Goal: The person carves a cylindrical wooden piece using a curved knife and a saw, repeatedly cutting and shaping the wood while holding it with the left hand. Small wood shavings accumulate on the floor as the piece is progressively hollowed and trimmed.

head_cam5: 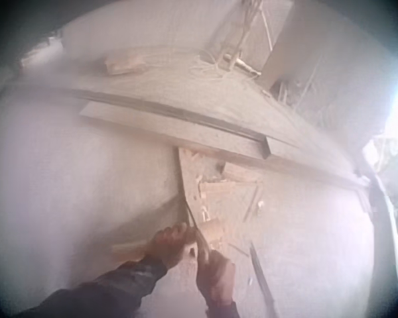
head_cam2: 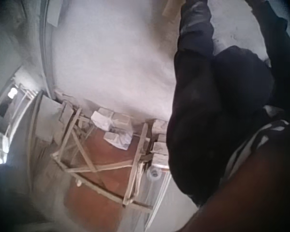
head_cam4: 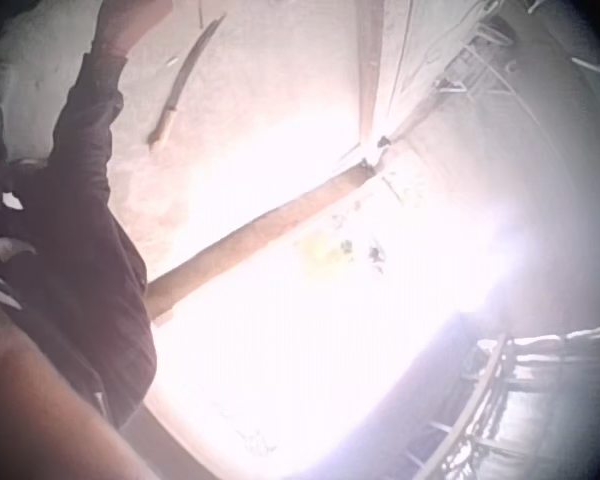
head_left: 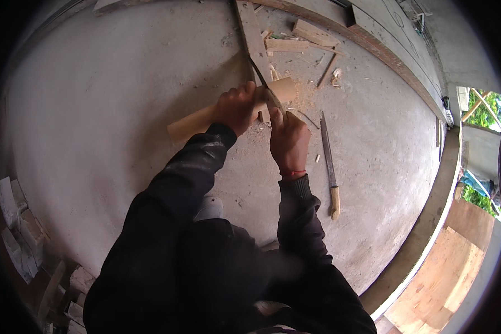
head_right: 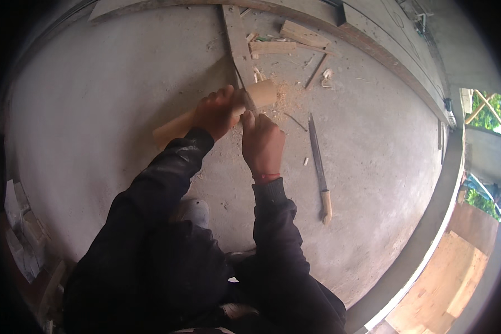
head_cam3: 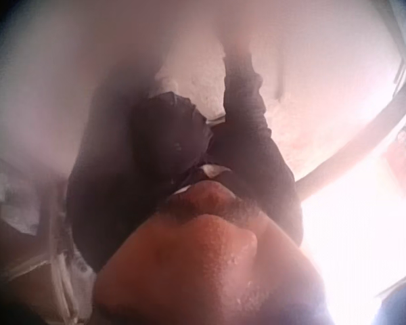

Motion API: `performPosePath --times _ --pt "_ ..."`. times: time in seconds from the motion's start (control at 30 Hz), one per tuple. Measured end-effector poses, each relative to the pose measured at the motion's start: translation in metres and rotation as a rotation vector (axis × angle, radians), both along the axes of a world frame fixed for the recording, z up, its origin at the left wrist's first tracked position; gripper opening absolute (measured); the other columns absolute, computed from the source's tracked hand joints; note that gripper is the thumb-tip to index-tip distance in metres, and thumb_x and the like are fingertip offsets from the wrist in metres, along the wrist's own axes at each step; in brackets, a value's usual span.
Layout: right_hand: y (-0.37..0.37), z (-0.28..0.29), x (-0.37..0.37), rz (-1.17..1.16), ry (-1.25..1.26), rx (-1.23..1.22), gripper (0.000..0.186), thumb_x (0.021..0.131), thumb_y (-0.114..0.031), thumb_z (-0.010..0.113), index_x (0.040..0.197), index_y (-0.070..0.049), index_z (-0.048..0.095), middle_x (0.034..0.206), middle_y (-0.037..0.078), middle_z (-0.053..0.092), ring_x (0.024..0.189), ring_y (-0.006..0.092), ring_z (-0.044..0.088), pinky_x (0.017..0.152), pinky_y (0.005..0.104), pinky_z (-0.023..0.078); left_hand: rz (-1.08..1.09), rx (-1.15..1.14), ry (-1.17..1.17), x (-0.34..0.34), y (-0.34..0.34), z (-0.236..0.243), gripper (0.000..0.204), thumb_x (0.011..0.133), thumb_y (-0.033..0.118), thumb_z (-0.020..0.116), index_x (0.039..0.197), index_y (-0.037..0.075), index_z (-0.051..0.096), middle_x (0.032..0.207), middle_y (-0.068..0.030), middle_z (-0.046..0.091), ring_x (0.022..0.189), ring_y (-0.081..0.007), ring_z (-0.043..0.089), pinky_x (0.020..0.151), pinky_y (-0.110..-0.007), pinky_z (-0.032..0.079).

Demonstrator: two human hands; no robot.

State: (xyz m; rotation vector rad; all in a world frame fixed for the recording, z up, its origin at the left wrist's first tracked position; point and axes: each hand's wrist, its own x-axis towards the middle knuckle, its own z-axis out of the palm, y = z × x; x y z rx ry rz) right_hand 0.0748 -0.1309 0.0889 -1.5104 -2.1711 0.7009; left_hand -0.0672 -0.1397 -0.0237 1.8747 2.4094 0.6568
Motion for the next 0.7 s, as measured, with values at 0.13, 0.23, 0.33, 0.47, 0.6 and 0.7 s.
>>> performPosePath --times 0.13,0.23,0.33,0.47,0.6,0.7 --pt "-0.002 -0.005 0.019 -0.060 0.108 0.031 0.051 0.107 -0.040 0.064 0.081 0.004 0.063 0.065 0.026 0.058 0.059 0.0469 0.059 0.059 0.0477 0.046 -0.020 -0.049 -0.104 -0.006 0.008 0.015 0.057 0.074 0.029 0.093 0.108 0.008 0.053 0.092 -0.0135 0.072 0.090 -0.0322 0.077 0.079 -0.043 0.063" --pt "0.006 -0.003 0.030 -0.184 0.474 -0.048 0.053 0.107 -0.043 0.063 0.081 0.004 0.062 0.062 0.022 0.056 0.054 0.0396 0.052 0.057 0.0447 0.044 0.000 -0.161 -0.143 -0.018 0.013 0.023 0.061 0.073 0.031 0.095 0.111 0.005 0.055 0.098 -0.0173 0.074 0.096 -0.0369 0.077 0.081 -0.045 0.064" --pt "0.028 0.043 0.044 -0.210 0.312 0.197 0.051 0.110 -0.042 0.059 0.083 0.002 0.058 0.062 0.019 0.057 0.054 0.0375 0.051 0.056 0.0448 0.044 0.103 -0.143 -0.248 -0.036 0.016 0.041 0.068 0.073 0.038 0.097 0.114 0.002 0.056 0.102 -0.0217 0.075 0.101 -0.0389 0.077 0.083 -0.045 0.064" --pt "0.042 0.059 0.145 0.172 -0.188 0.284 0.020 0.106 -0.020 0.060 0.102 -0.001 0.054 0.080 0.020 0.062 0.074 0.0450 0.063 0.066 0.0507 0.050 0.074 0.173 -0.710 -0.057 0.005 0.096 0.077 0.078 0.048 0.095 0.119 -0.004 0.055 0.105 -0.0247 0.074 0.102 -0.0334 0.077 0.086 -0.041 0.063" --pt "-0.017 0.039 0.264 0.444 -0.359 0.109 0.019 0.096 -0.009 0.067 0.109 -0.002 0.054 0.104 0.021 0.065 0.103 0.0421 0.064 0.091 0.0521 0.050 -0.152 0.275 -1.119 -0.027 -0.006 0.118 0.067 0.092 0.035 0.087 0.135 -0.004 0.053 0.127 -0.0168 0.067 0.114 -0.0215 0.069 0.099 -0.038 0.056" --pt "-0.065 0.005 0.298 0.399 -0.412 0.057 0.020 0.097 -0.011 0.066 0.112 -0.001 0.056 0.107 0.019 0.065 0.108 0.0386 0.064 0.097 0.0504 0.049 -0.229 0.310 -1.327 -0.007 -0.008 0.136 0.067 0.095 0.032 0.085 0.140 -0.004 0.051 0.131 -0.0150 0.065 0.120 -0.0212 0.066 0.105 -0.037 0.052"
